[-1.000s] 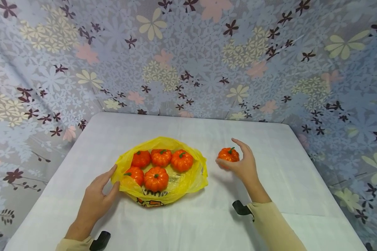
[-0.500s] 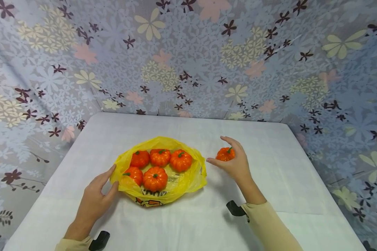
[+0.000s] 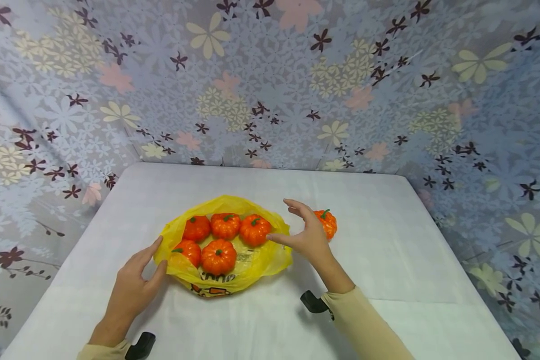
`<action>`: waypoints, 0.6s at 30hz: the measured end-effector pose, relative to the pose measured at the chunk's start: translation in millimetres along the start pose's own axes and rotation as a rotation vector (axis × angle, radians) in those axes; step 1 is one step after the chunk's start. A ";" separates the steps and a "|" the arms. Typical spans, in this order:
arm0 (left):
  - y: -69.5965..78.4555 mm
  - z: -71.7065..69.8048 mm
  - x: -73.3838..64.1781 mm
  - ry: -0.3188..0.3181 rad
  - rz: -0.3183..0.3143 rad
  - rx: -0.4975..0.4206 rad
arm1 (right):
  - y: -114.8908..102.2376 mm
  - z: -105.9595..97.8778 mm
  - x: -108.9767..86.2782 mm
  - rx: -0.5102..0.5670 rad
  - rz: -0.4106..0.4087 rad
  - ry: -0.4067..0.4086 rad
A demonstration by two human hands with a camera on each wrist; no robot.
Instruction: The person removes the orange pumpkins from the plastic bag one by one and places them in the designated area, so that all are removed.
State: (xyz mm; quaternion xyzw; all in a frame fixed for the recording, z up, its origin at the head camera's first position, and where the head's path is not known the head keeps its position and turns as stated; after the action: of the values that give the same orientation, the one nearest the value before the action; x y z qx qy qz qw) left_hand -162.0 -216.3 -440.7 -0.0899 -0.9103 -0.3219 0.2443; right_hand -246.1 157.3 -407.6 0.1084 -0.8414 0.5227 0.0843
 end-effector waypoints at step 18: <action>-2.7 -0.7 -1.0 -0.003 -0.010 -0.003 | -12.5 61.0 -8.9 0.012 -0.009 -0.117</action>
State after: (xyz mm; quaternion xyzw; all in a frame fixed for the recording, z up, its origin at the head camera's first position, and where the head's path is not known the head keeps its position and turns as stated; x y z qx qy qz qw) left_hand -161.7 -218.8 -442.2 -0.0861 -0.9106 -0.3243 0.2414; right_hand -235.9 98.0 -425.8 0.1430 -0.8411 0.5203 0.0369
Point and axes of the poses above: each hand's wrist, its own x-axis towards the middle knuckle, its own z-axis out of the palm, y = z × x, the point moved 7 cm from there along x, towards the middle knuckle
